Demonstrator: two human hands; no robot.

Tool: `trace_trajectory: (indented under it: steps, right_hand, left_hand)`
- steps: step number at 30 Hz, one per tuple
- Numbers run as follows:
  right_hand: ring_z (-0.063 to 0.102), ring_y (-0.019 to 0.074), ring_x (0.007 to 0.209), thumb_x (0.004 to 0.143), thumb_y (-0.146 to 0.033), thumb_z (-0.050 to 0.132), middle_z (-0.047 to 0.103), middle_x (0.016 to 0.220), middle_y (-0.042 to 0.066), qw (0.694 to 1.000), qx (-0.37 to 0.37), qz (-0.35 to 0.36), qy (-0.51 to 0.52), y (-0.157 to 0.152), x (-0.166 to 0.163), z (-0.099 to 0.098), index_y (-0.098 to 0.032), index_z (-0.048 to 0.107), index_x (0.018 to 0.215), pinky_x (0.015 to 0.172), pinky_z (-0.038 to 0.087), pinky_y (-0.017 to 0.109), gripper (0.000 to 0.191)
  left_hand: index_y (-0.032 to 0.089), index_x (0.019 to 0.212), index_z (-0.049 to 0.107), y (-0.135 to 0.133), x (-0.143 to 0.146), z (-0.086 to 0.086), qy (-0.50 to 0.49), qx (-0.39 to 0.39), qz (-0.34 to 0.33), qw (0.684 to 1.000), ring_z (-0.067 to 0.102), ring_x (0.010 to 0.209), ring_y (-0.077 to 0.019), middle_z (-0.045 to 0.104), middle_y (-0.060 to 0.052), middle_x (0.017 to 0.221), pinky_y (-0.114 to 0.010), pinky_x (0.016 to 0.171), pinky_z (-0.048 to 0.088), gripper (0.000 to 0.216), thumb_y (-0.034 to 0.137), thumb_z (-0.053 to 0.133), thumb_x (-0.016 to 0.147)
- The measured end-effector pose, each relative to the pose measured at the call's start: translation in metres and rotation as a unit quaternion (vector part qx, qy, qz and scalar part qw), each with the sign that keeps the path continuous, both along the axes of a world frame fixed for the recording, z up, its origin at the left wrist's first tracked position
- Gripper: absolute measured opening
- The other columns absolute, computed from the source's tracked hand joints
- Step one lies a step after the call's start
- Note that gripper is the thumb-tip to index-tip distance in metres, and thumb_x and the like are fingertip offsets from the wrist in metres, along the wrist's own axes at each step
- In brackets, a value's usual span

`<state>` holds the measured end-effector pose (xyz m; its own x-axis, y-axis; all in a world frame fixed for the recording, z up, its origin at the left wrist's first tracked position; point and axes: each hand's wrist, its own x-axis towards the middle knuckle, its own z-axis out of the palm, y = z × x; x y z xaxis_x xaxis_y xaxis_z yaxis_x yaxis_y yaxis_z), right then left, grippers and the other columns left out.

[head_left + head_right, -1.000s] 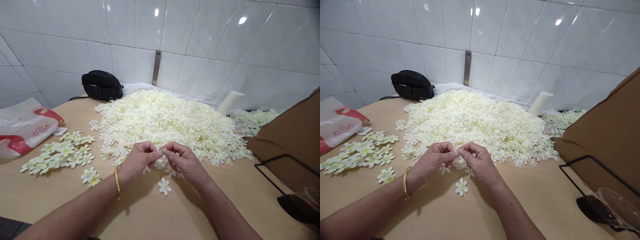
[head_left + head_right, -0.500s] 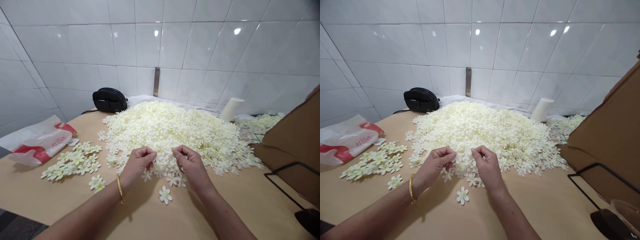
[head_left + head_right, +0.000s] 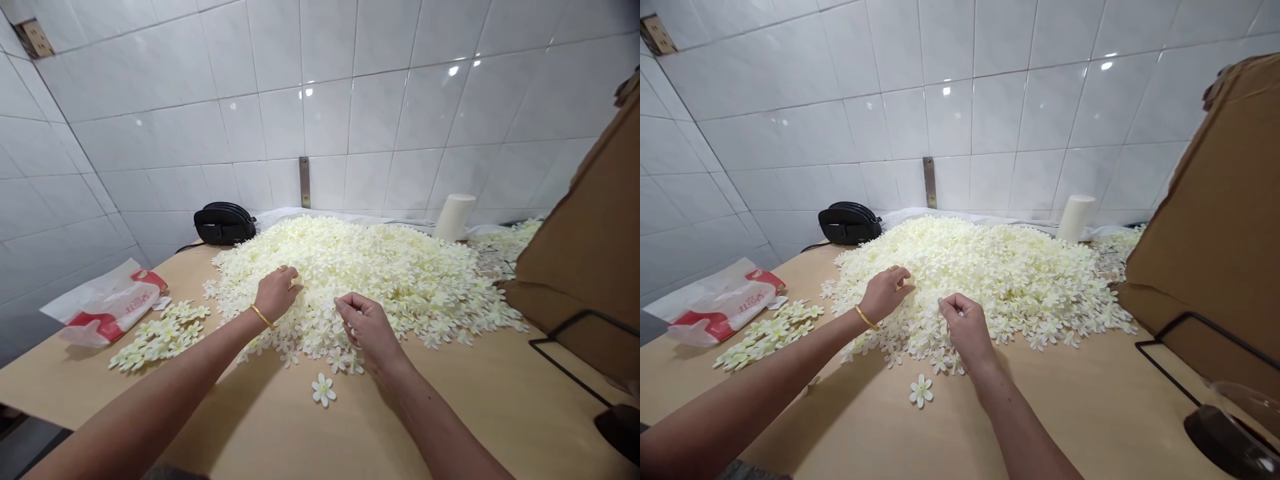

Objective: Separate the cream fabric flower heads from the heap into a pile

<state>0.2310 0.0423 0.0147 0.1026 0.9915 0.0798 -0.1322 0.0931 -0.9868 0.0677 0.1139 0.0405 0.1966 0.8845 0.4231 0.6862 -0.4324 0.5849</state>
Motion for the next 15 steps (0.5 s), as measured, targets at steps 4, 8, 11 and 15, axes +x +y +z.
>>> trace_trajectory:
  steps: [4, 8, 11, 15]
  right_hand:
    - [0.023, 0.004, 0.036, 0.069, -0.037, 0.059, 0.029, 0.043, -0.009, 1.0, 0.006, 0.001, -0.006, -0.002, -0.001, 0.003, -0.018, 0.047, 0.057, 0.035, 0.017, 0.02, 0.026]
    - [0.025, 0.0041, 0.036, 0.071, -0.035, 0.058, 0.03, 0.043, -0.009, 1.0, 0.011, 0.018, -0.011, -0.007, -0.003, 0.006, -0.017, 0.048, 0.057, 0.036, 0.018, 0.02, 0.025]
    - [0.025, 0.0043, 0.037, 0.071, -0.034, 0.057, 0.032, 0.041, -0.008, 0.998, 0.01, 0.061, -0.019, -0.009, -0.005, 0.007, -0.017, 0.052, 0.059, 0.036, 0.018, 0.02, 0.022]
    - [0.024, 0.0043, 0.037, 0.07, -0.036, 0.058, 0.032, 0.04, -0.008, 0.997, 0.007, 0.068, -0.021, -0.01, -0.006, 0.007, -0.016, 0.056, 0.062, 0.037, 0.018, 0.02, 0.022]
  left_hand:
    - [0.018, 0.062, 0.055, -0.027, 0.0, 0.008, 0.025, 0.041, -0.025, 0.999, 0.045, 0.061, -0.0135, 0.05, -0.002, 0.066, -0.025, 0.06, 0.033, 0.019, 0.026, 0.047, 0.077]
    - [0.016, 0.064, 0.056, -0.061, 0.011, 0.008, -0.063, -0.046, -0.106, 0.991, 0.041, 0.054, -0.0111, 0.046, 0.001, 0.057, -0.023, 0.053, 0.032, 0.025, 0.033, 0.045, 0.079]
    - [0.015, 0.078, 0.057, -0.076, 0.022, 0.002, -0.193, -0.205, -0.151, 0.948, 0.037, 0.048, -0.0077, 0.044, 0.005, 0.054, -0.021, 0.047, 0.03, 0.016, 0.029, 0.053, 0.073]
    - [0.015, 0.064, 0.049, -0.071, 0.027, -0.003, -0.298, -0.262, -0.111, 0.911, 0.035, 0.042, -0.0052, 0.04, 0.008, 0.045, -0.019, 0.044, 0.028, 0.008, 0.017, 0.057, 0.064]
